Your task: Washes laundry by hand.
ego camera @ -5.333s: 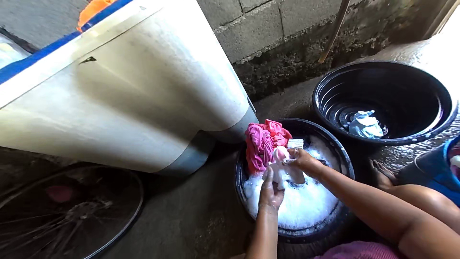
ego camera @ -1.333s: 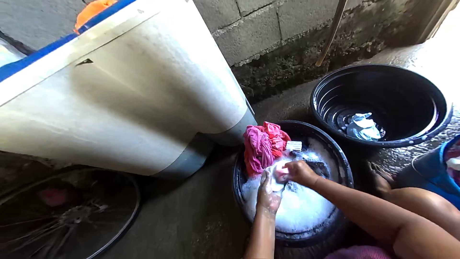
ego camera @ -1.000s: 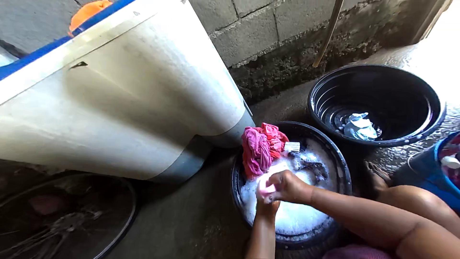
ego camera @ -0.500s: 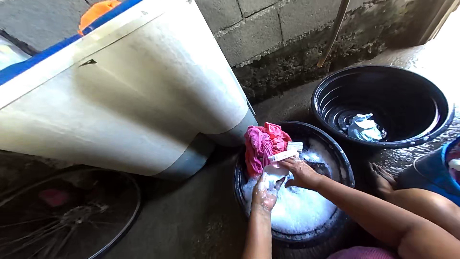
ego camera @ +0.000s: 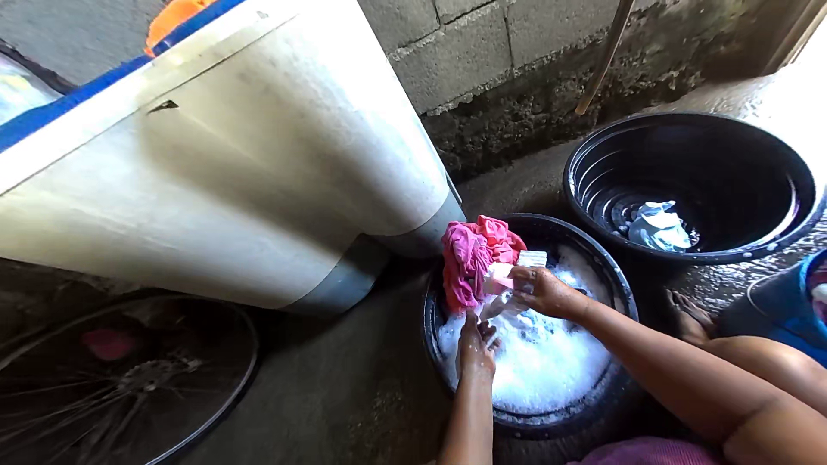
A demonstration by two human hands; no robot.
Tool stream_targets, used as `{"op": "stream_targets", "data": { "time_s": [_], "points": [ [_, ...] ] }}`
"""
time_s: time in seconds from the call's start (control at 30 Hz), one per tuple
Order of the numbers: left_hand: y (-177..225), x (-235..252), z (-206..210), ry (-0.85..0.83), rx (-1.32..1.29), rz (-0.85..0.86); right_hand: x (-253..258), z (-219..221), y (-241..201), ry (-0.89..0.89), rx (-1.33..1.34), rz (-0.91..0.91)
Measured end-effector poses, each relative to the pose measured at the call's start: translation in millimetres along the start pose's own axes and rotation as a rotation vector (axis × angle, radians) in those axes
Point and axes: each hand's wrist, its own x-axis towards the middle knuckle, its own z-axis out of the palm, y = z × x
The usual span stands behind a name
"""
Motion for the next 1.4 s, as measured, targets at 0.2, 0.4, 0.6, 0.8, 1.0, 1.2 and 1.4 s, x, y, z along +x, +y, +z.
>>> {"op": "stream_targets", "data": {
  "time_s": [0.2,0.4,0.6,0.8,1.0,1.2,1.4],
  "points": [
    [-4,0,-9,-0.452,0.473,0.502,0,-10,-7,-0.038,0.017,0.045],
    [-12,6,1,-0.441,0.093,0.375,3,-17,3,0.130,0.346,0.170],
    [4,-3,4,-0.354,-0.149,0.234,5,-10,24,-0.020,0.145,0.632],
    [2,2,-1,-0.398,-0.256,0.203,11,-3,20,-0.029,-0.072,0.586],
    [0,-11,2,-0.299,-0.250,0.189,-2,26,-52,0.040,0.305,0.013],
    [4,-15,1,-0.501,-0.295,0.178,-21,51,10,0.054,-0.154,0.002],
    [27,-23,4,-0.496,-0.355,0.171,-6,24,25,0.208,-0.063,0.315]
  ]
}}
